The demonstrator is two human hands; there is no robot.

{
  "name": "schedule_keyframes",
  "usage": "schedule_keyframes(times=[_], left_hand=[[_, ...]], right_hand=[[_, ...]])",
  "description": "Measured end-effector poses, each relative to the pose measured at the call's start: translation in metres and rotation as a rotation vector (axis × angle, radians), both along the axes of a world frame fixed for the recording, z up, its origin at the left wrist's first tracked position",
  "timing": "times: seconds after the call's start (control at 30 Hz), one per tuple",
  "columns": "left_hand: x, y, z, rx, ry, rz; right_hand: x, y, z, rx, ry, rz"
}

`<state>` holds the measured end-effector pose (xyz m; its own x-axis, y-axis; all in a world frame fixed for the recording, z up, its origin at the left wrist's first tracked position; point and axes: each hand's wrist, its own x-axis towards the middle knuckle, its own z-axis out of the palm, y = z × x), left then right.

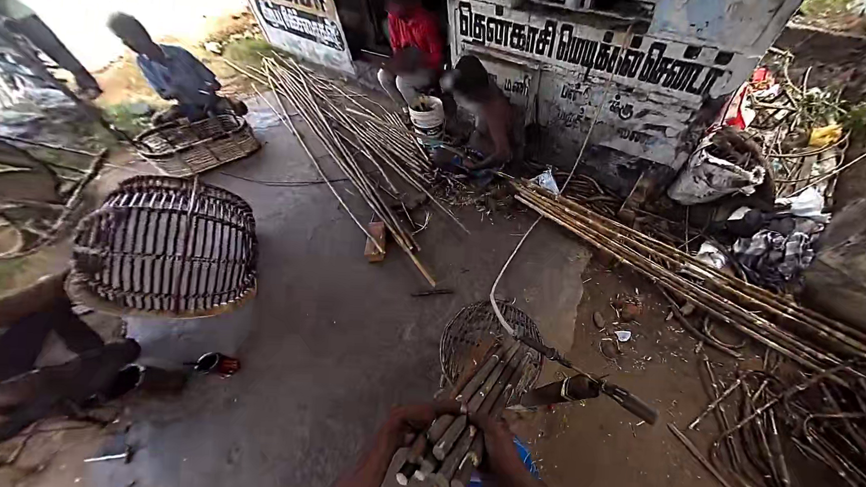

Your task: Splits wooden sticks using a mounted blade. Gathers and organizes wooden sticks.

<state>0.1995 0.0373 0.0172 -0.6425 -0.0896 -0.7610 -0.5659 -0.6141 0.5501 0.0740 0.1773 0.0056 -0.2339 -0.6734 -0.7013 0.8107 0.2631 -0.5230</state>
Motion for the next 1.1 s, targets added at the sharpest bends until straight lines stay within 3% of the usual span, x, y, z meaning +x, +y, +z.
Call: schedule_keyframes(times=[0.2,0.37,0.53,0.63,0.73,0.83,1.0,1.1], left_hand=[[-0.036,-0.072,-0.051,0.115,-0.065,-0.137],[-0.071,-0.112,-0.075,0.153,-0.131,-0.394],[-0.120,-0.176,-0.098,0.086,-0.090,-0.694],[-0.155,-0.226,-0.153,-0.166,-0.078,-0.916],[-0.188,-0.272,-0.232,-0.579,-0.074,-1.119],[-0.187,-0.296,-0.281,-0.909,-0.073,-1.227],[-0.176,-0.314,-0.288,-1.047,0.068,-1.172],[-0.176,-0.317,-0.287,-1.109,0.122,-1.178]], right_hand=[[-0.008,-0.047,-0.037,0.069,0.040,-0.203],[0.003,-0.061,-0.062,0.138,0.074,-0.417],[0.014,-0.109,-0.094,0.111,0.123,-0.625],[0.004,-0.159,-0.154,0.109,0.141,-0.719],[-0.020,-0.217,-0.234,0.468,0.218,-0.693],[-0.022,-0.259,-0.278,0.769,0.210,-0.668],[-0.013,-0.261,-0.277,0.816,0.169,-0.725],[-0.012,-0.250,-0.266,0.945,0.217,-0.628]])
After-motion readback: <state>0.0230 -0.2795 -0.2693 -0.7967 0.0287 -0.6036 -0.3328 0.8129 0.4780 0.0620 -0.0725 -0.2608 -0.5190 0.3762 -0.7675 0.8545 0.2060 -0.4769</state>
